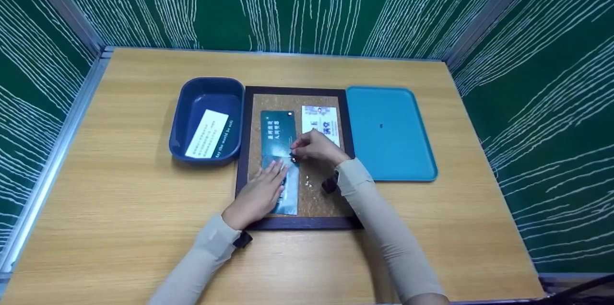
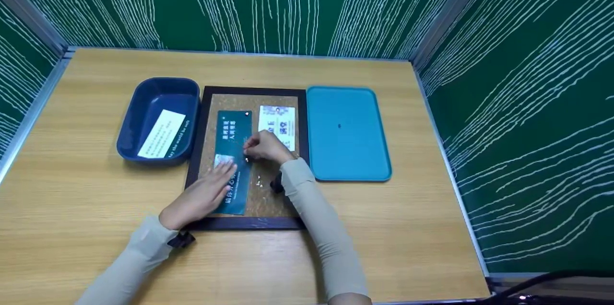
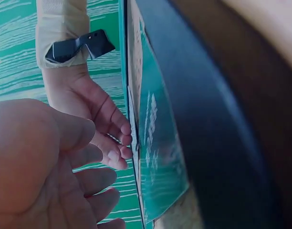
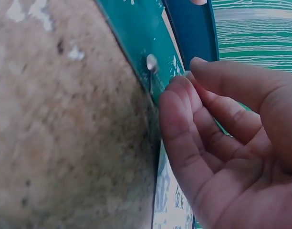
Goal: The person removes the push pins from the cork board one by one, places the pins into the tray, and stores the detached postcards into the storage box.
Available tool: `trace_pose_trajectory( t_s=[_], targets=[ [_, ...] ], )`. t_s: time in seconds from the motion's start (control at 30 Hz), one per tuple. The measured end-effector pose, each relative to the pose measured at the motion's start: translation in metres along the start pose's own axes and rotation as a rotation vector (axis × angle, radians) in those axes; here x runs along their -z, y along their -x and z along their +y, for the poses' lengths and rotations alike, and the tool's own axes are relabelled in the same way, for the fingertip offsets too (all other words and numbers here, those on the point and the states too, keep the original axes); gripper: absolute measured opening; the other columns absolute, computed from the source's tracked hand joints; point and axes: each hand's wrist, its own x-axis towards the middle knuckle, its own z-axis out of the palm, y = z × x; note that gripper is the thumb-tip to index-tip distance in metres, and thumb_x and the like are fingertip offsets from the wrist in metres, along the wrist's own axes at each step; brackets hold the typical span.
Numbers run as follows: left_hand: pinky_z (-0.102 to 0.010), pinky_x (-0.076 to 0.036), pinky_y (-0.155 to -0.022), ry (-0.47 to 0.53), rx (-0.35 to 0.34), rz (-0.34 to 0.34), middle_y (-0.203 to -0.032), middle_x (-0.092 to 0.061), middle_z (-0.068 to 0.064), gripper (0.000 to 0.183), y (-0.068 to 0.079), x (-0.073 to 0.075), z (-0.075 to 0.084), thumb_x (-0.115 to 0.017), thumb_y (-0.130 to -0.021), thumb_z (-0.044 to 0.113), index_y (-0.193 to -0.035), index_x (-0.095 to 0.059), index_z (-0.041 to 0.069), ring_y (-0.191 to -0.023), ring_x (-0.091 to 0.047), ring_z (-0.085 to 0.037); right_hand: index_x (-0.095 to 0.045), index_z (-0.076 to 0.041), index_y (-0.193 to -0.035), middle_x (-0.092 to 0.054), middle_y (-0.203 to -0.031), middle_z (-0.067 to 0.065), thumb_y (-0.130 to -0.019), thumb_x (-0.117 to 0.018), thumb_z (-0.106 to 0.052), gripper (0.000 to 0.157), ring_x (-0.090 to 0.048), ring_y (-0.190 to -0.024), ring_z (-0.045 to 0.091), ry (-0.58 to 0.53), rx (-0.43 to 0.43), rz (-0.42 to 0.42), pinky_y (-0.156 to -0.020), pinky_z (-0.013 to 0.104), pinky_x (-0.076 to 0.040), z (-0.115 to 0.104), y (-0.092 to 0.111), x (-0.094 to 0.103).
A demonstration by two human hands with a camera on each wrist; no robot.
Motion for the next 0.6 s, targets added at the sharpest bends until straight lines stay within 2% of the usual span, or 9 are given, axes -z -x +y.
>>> trace_pose_trajectory(
  t_s=[0.13,0.47,0.6],
  targets=[
    [-0.053,-0.020,-0.118,0.010,0.005,-0.019,-0.158,-0.026,-0.013,0.051,0.001,-0.004,0.001,-0.038,-0.104,0.025,-0.151,-0.030,0.006,-0.146,-0.024,-0.029,-0.073,-0.012,-0.099,-0.069,-0.090,0.004,-0.091,-0.065,-0.014,0.012,-0.061,-0.072,0.014,0.054,0.035,-0.003,-0.065,0.023,-0.052,0.003,0.002,0.000],
    [-0.054,-0.023,-0.117,0.033,0.002,-0.040,-0.157,-0.028,-0.013,0.050,0.000,-0.013,0.004,-0.039,-0.104,0.025,-0.149,-0.033,0.004,-0.146,-0.025,-0.030,-0.074,-0.016,-0.092,-0.068,-0.084,0.002,-0.090,-0.067,-0.018,0.007,-0.059,-0.066,0.012,0.121,0.033,-0.035,-0.060,0.024,-0.050,0.009,0.003,-0.002],
    [-0.051,-0.022,-0.118,0.038,0.010,-0.057,-0.157,-0.027,-0.012,0.050,0.000,-0.016,0.005,-0.037,-0.104,0.026,-0.149,-0.033,0.004,-0.146,-0.024,-0.029,-0.074,-0.013,-0.093,-0.069,-0.082,0.002,-0.090,-0.067,-0.016,0.008,-0.058,-0.062,0.010,0.142,0.067,-0.039,-0.057,0.022,-0.049,0.013,0.003,-0.003]
  ],
)
